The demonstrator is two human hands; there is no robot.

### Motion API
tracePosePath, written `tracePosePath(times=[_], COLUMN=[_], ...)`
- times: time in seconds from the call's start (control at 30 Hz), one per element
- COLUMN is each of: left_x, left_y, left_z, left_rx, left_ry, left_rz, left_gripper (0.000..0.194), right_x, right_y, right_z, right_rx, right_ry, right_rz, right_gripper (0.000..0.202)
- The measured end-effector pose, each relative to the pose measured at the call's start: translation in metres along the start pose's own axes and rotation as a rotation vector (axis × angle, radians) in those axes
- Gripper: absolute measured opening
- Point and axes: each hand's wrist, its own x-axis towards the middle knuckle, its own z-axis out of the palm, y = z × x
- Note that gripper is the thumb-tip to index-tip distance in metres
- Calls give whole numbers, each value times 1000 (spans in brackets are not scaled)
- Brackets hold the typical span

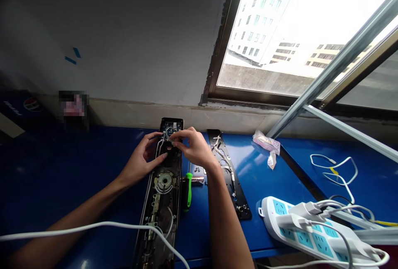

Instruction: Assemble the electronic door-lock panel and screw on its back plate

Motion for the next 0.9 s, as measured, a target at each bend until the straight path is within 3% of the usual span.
tracePosePath(times=[0.2, 0.57, 0.9], left_x=[0, 1, 0], left_y=[-1, 0, -2], left_z=[0, 2, 1], left_rx=[23, 37, 33], left_ry=[5, 17, 10], left_rz=[22, 23, 19], left_gripper=[60, 60, 62], right_x=[2, 4, 9], right_y=[0, 3, -9], right_z=[9, 10, 9], right_rx=[0, -90, -167], right_ry=[-10, -61, -125], right_rz=[-34, -127, -154], right_gripper=[9, 13, 19])
